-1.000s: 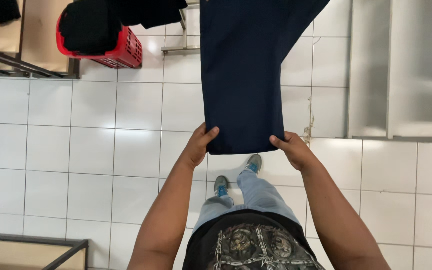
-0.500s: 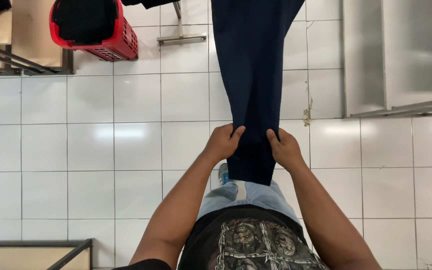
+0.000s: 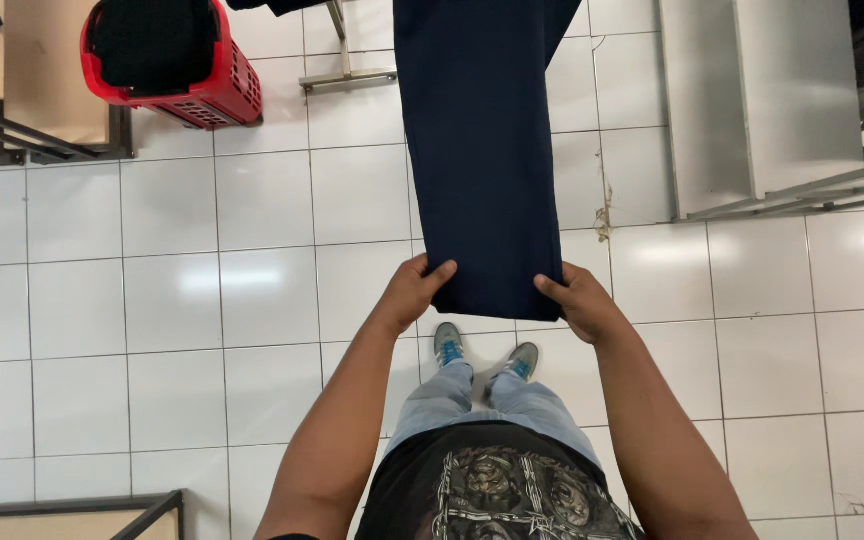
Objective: The person picks up pairs of trousers, aligns the waistbands, and attaches them to multi-clip hangers on a rack.
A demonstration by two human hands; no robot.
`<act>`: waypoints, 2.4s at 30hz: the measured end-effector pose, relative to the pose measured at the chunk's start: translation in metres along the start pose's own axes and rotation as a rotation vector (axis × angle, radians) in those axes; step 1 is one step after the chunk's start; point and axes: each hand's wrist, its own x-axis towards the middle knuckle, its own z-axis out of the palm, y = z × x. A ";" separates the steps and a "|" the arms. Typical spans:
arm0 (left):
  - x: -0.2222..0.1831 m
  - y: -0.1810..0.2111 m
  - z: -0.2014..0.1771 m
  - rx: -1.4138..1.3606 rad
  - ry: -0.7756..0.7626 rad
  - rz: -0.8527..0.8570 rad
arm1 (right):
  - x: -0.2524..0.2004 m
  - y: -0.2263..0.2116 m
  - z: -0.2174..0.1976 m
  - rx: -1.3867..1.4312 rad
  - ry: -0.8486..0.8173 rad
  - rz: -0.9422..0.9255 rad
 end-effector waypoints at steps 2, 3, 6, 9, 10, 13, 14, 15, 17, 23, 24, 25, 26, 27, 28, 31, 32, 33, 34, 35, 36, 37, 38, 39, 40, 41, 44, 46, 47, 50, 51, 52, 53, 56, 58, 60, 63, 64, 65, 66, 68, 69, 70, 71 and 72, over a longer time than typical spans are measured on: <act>0.008 -0.033 0.002 0.048 0.021 -0.003 | 0.008 0.019 -0.008 -0.042 0.026 0.009; 0.013 -0.051 0.003 0.095 0.038 -0.004 | 0.012 0.029 -0.012 -0.084 0.056 0.017; -0.022 -0.018 0.022 0.292 0.005 -0.006 | -0.003 0.034 -0.006 -0.277 0.103 -0.005; -0.034 -0.020 0.050 0.358 -0.003 0.086 | -0.008 0.049 0.001 -0.700 0.056 -0.066; -0.033 -0.021 0.054 0.355 0.000 0.085 | -0.007 0.055 -0.004 -0.702 0.053 -0.066; -0.034 -0.016 0.058 0.366 0.061 0.108 | -0.003 0.063 -0.025 -0.750 0.063 -0.156; -0.038 -0.011 0.055 0.301 0.139 0.078 | -0.003 0.057 -0.036 -0.505 0.121 -0.171; -0.045 -0.008 0.054 0.233 0.214 0.039 | -0.005 0.055 -0.048 -0.259 0.173 -0.172; -0.050 -0.011 0.067 0.181 0.228 0.003 | -0.023 0.042 -0.043 -0.195 0.141 -0.158; -0.066 -0.030 0.105 0.005 0.224 -0.082 | -0.063 0.031 -0.047 -0.118 -0.014 0.009; -0.071 -0.036 0.111 0.048 0.208 -0.094 | -0.068 0.034 -0.051 -0.149 -0.034 0.038; -0.074 -0.045 0.118 0.047 0.215 -0.096 | -0.062 0.046 -0.058 -0.150 -0.041 0.040; -0.076 -0.053 0.125 0.148 0.180 -0.104 | -0.057 0.059 -0.064 -0.223 -0.029 0.039; -0.077 -0.060 0.131 0.254 0.142 -0.107 | -0.051 0.071 -0.069 -0.290 -0.013 0.032; -0.085 -0.052 0.140 0.258 0.146 -0.103 | -0.056 0.067 -0.066 -0.286 -0.016 0.027; -0.102 -0.044 0.163 0.250 0.043 -0.108 | -0.071 0.068 -0.067 -0.729 -0.070 -0.117; -0.097 -0.051 0.163 0.252 0.045 -0.080 | -0.070 0.072 -0.071 -0.761 -0.092 -0.147; -0.087 -0.056 0.161 0.254 0.056 -0.041 | -0.063 0.072 -0.074 -0.795 -0.117 -0.190; -0.085 -0.054 0.153 0.254 0.060 -0.038 | -0.060 0.068 -0.086 -0.796 -0.118 -0.196; -0.088 -0.053 0.145 0.216 0.125 -0.027 | -0.060 0.065 -0.096 -0.707 -0.039 -0.173; -0.090 -0.051 0.137 0.177 0.190 -0.017 | -0.060 0.062 -0.106 -0.618 0.039 -0.149; -0.090 -0.049 0.141 0.181 0.184 -0.015 | -0.065 0.057 -0.104 -0.614 0.045 -0.148; -0.090 -0.047 0.146 0.156 0.202 -0.034 | -0.070 0.052 -0.103 -0.605 0.023 -0.130; -0.092 -0.044 0.149 0.129 0.223 -0.055 | -0.075 0.047 -0.100 -0.597 -0.003 -0.112; -0.092 -0.048 0.150 0.133 0.221 -0.055 | -0.075 0.050 -0.098 -0.594 -0.001 -0.111; -0.090 -0.051 0.152 0.102 0.239 -0.056 | -0.073 0.053 -0.098 -0.586 -0.007 -0.086; -0.088 -0.053 0.154 0.047 0.260 -0.081 | -0.064 0.061 -0.102 -0.559 -0.010 -0.047; -0.089 -0.052 0.154 0.022 0.267 -0.118 | -0.054 0.075 -0.107 -0.541 -0.016 -0.021; -0.088 -0.050 0.154 0.010 0.271 -0.122 | -0.046 0.084 -0.109 -0.505 -0.006 -0.012; -0.076 -0.048 0.157 -0.013 0.278 -0.135 | -0.041 0.081 -0.106 -0.437 0.001 0.001; -0.070 -0.048 0.158 -0.025 0.286 -0.141 | -0.041 0.075 -0.103 -0.406 -0.005 0.002; -0.064 -0.046 0.158 -0.023 0.286 -0.145 | -0.033 0.075 -0.102 -0.405 -0.006 0.006; -0.058 -0.045 0.157 -0.039 0.278 -0.144 | -0.027 0.076 -0.099 -0.407 0.000 -0.004; -0.036 -0.038 0.154 -0.083 0.277 -0.152 | -0.009 0.072 -0.093 -0.407 0.017 -0.014; -0.017 -0.035 0.147 -0.125 0.307 -0.166 | 0.006 0.055 -0.083 -0.417 0.003 -0.012; 0.006 -0.039 0.140 -0.128 0.295 -0.124 | 0.016 0.033 -0.073 -0.448 0.004 -0.019; 0.040 -0.040 0.119 -0.161 0.268 -0.128 | 0.065 0.048 -0.062 -0.317 0.005 0.046; 0.059 -0.038 0.111 -0.160 0.258 -0.122 | 0.081 0.039 -0.058 -0.315 0.015 0.041; 0.073 -0.039 0.102 -0.167 0.283 -0.150 | 0.094 0.035 -0.052 -0.349 -0.005 0.072; 0.089 -0.039 0.093 -0.175 0.307 -0.178 | 0.109 0.029 -0.045 -0.383 -0.026 0.102; 0.126 -0.038 0.073 -0.127 0.300 -0.208 | 0.144 0.027 -0.032 -0.346 -0.011 0.140; 0.142 -0.037 0.061 -0.083 0.304 -0.238 | 0.160 0.026 -0.023 -0.314 -0.007 0.177; 0.164 -0.039 0.049 -0.084 0.304 -0.248 | 0.178 0.019 -0.015 -0.314 -0.008 0.187; 0.181 -0.044 0.038 -0.055 0.294 -0.254 | 0.193 0.013 -0.006 -0.322 -0.031 0.202; 0.198 -0.047 0.026 -0.027 0.284 -0.259 | 0.207 0.007 0.004 -0.328 -0.054 0.217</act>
